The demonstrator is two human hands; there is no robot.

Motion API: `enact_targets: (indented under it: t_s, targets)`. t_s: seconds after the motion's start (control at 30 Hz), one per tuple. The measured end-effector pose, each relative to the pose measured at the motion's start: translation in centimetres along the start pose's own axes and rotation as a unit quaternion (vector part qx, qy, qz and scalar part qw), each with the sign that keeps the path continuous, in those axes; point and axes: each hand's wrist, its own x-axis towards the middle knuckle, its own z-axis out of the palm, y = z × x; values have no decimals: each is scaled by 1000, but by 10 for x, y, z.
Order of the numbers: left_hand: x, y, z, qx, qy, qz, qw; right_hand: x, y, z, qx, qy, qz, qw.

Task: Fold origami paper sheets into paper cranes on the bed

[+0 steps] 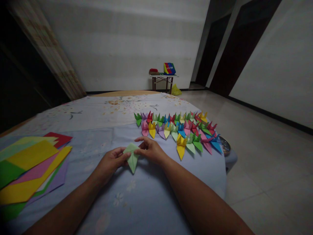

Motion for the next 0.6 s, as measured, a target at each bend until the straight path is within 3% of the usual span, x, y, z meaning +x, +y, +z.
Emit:
enact_targets:
  t_s: [0.2,0.6]
  targets:
    - [-1,1,0,8,-6,-7,1000,-3,-5,-7,-131,-22,-21,991]
    - [0,-1,0,17,-38,-10,999,-5,-3,-1,-71,-55,30,995]
